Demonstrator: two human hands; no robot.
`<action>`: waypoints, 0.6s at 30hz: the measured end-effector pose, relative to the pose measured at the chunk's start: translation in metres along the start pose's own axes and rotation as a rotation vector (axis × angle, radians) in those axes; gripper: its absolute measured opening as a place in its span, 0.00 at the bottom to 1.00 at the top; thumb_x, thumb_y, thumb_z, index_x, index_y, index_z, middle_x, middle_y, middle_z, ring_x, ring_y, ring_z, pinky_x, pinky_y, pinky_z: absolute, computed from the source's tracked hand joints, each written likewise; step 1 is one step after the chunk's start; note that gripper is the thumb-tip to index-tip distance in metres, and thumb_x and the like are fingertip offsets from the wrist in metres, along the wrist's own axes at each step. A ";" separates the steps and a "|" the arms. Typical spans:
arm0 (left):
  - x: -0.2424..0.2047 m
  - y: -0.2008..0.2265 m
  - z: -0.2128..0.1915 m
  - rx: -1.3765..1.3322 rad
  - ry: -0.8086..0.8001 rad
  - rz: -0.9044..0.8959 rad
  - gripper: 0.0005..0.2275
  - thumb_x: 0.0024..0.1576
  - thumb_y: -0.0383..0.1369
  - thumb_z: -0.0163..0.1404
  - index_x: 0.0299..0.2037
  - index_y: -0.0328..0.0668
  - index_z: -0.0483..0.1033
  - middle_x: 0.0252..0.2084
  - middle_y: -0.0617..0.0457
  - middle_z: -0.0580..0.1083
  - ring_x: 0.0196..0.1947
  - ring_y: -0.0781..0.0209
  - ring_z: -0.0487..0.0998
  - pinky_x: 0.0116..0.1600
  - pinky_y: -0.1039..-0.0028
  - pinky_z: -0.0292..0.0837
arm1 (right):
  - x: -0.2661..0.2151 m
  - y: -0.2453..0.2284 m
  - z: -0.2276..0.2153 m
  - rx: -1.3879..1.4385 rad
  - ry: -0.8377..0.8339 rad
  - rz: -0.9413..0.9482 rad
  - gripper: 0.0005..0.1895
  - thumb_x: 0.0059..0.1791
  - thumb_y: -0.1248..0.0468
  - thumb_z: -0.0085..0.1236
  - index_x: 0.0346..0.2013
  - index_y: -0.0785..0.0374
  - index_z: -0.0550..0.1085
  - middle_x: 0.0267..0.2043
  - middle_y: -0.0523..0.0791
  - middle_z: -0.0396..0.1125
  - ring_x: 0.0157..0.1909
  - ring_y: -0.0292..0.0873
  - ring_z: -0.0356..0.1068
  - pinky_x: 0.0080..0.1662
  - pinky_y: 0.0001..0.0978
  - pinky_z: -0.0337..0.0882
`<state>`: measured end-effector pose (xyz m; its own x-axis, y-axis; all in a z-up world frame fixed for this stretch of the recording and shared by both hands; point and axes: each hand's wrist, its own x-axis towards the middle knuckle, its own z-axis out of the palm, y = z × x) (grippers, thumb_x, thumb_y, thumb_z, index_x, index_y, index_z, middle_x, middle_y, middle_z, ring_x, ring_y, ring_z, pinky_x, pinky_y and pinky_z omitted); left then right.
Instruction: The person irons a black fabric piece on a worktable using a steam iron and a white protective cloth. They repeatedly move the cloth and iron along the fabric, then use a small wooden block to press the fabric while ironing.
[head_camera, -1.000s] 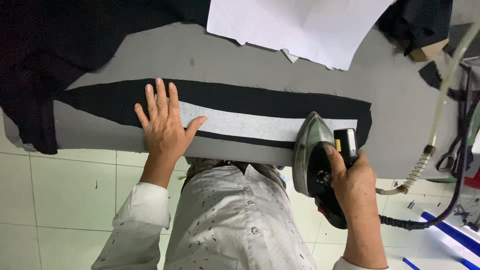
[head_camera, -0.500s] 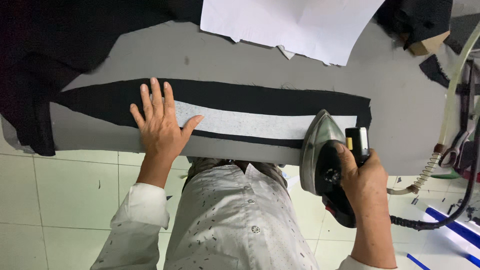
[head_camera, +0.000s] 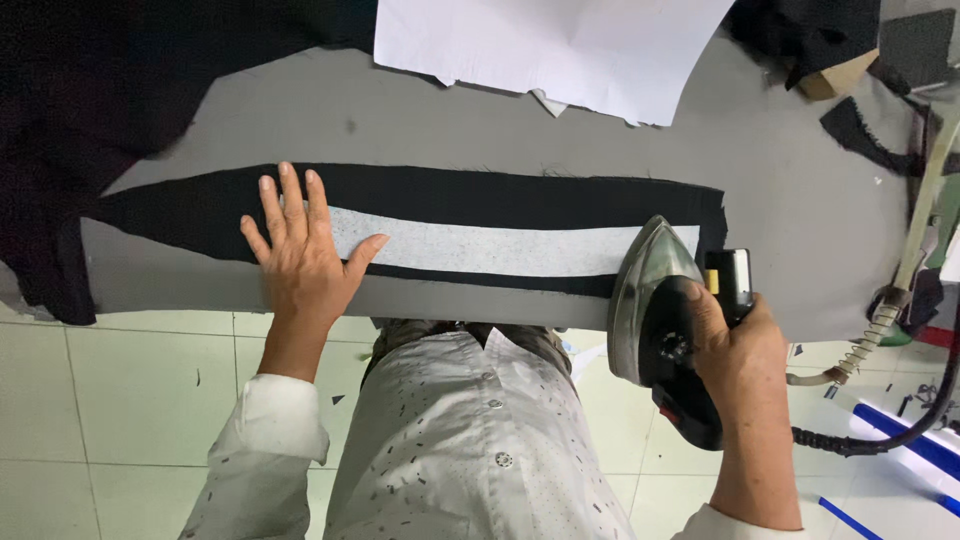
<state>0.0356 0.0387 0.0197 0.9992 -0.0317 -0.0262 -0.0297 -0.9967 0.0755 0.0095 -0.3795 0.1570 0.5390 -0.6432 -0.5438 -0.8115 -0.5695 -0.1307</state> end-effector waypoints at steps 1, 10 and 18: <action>0.000 0.000 0.000 0.000 -0.001 0.001 0.44 0.63 0.65 0.42 0.78 0.33 0.50 0.79 0.35 0.49 0.77 0.33 0.50 0.67 0.31 0.54 | 0.004 0.003 0.000 0.001 0.000 0.001 0.36 0.51 0.34 0.51 0.50 0.65 0.71 0.36 0.55 0.72 0.37 0.60 0.71 0.42 0.51 0.68; 0.000 0.000 0.001 -0.038 -0.037 -0.017 0.45 0.63 0.65 0.40 0.79 0.34 0.48 0.80 0.37 0.46 0.78 0.34 0.45 0.69 0.31 0.49 | 0.011 0.008 -0.010 0.092 -0.004 0.025 0.34 0.54 0.35 0.53 0.47 0.66 0.69 0.29 0.54 0.68 0.22 0.54 0.69 0.30 0.47 0.71; 0.000 -0.001 0.002 0.020 0.019 0.018 0.44 0.64 0.65 0.39 0.77 0.31 0.53 0.78 0.33 0.50 0.77 0.31 0.51 0.65 0.30 0.55 | 0.043 0.043 -0.006 -0.063 0.082 -0.070 0.37 0.55 0.34 0.52 0.50 0.70 0.72 0.39 0.64 0.71 0.42 0.71 0.69 0.43 0.57 0.66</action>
<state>0.0360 0.0393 0.0174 0.9988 -0.0483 -0.0059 -0.0478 -0.9973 0.0560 -0.0006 -0.4344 0.1328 0.6129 -0.6389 -0.4649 -0.7566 -0.6441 -0.1122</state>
